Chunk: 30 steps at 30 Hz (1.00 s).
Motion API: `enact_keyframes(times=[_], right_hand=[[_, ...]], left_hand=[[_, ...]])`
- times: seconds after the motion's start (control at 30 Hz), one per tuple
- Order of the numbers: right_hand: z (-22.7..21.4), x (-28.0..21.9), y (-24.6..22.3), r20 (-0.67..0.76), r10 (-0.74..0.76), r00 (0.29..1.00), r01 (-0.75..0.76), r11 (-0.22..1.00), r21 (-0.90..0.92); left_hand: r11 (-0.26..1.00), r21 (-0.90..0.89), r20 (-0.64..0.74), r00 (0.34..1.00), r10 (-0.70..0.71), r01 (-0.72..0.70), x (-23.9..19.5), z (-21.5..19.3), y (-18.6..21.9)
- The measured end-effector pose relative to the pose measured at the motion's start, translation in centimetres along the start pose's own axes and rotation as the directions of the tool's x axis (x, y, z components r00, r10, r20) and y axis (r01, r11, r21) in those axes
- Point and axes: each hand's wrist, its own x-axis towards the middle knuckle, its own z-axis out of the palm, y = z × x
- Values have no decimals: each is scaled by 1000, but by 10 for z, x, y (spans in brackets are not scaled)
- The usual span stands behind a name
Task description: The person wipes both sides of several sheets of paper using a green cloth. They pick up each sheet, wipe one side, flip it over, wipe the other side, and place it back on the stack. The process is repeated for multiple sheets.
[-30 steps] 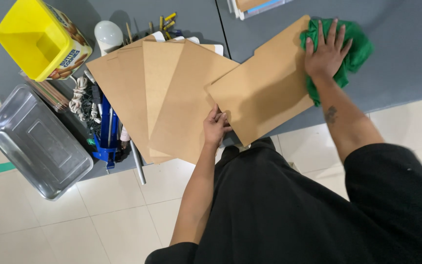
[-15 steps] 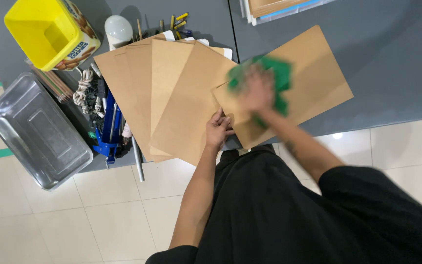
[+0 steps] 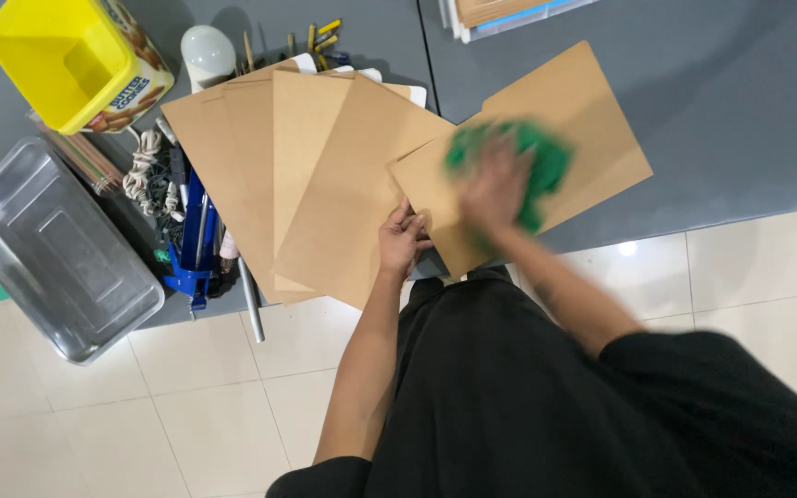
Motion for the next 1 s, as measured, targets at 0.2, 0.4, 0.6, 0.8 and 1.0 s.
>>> enact_keyframes(times=[0.2, 0.4, 0.6, 0.8, 1.0], right_hand=[[22, -68, 17, 110, -265, 958, 273, 959, -75], [-32, -5, 211, -130, 190, 973, -204, 972, -112], [-104, 35, 268, -340, 137, 930, -256, 907, -334], [-192, 20, 88, 22, 560, 828, -229, 302, 925], [-194, 20, 53, 244, 415, 877, -289, 49, 956]], left_hand=[[999, -41, 25, 1000, -1, 2, 1, -4, -4], [975, 107, -35, 979, 201, -196, -4, -1, -13], [753, 277, 80, 795, 601, -597, -62, 6, 52], [286, 503, 354, 496, 793, -816, -130, 31, 109], [702, 395, 338, 804, 489, -593, -117, 9, 60]])
